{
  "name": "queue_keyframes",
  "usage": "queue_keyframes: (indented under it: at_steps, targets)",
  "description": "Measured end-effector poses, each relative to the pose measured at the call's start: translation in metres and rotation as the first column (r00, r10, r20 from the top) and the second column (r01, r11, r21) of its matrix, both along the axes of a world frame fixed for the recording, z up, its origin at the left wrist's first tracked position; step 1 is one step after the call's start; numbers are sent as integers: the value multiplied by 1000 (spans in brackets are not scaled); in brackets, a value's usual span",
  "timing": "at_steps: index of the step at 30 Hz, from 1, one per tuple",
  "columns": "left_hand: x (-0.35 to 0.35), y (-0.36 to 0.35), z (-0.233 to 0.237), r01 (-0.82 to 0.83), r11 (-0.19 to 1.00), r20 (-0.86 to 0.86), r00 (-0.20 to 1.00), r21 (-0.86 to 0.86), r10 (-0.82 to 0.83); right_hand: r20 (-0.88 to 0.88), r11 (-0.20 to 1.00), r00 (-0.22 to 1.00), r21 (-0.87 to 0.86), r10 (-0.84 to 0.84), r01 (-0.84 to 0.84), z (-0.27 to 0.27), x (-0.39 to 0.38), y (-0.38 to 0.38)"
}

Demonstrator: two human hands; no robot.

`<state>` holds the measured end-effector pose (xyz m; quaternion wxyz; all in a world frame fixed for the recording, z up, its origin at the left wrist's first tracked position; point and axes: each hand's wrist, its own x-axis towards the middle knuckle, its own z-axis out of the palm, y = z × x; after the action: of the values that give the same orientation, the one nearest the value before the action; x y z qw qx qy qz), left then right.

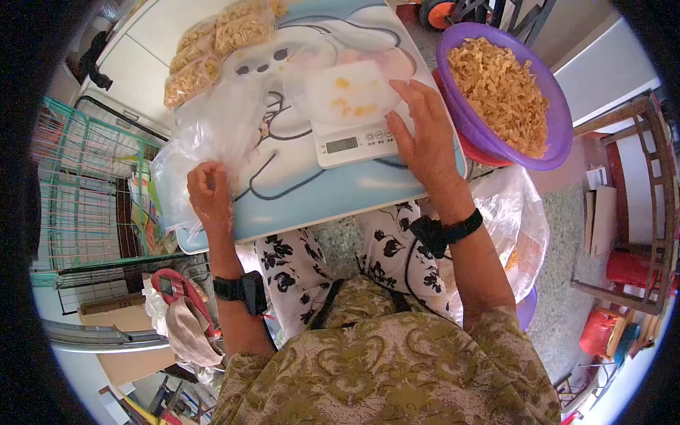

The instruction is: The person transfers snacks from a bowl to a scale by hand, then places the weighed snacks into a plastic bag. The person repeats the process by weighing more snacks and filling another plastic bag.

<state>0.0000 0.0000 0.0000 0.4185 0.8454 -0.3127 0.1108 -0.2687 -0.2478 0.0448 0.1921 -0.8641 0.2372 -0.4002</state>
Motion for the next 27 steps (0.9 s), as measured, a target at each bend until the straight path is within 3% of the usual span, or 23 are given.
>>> queue_keyframes:
  at_steps: [12, 14, 17, 18, 20, 27]
  targets:
    - [-3, -5, 7, -22, 998, 39, 999, 50, 20, -29, 997, 999, -69, -23, 21, 2, 6, -6]
    - [-4, -4, 8, -16, 999, 29, 999, 43, 15, 74, 999, 997, 27, -27, 25, 4, 6, -2]
    - [-2, -3, 5, -11, 999, 31, 999, 33, 10, 132, 994, 986, 28, -106, 103, -7, -6, -5]
    - [-2, -2, 4, -11, 999, 29, 1000, 36, 10, 130, 994, 986, 30, -106, 103, -11, -11, -4]
    - [-2, -2, 4, -19, 998, 64, 998, 54, 15, 84, 955, 973, 227, -213, 189, -19, -24, 1]
    - [-1, -3, 2, -7, 999, 57, 998, 43, 5, 95, 934, 965, 288, -246, 210, -42, -38, 3]
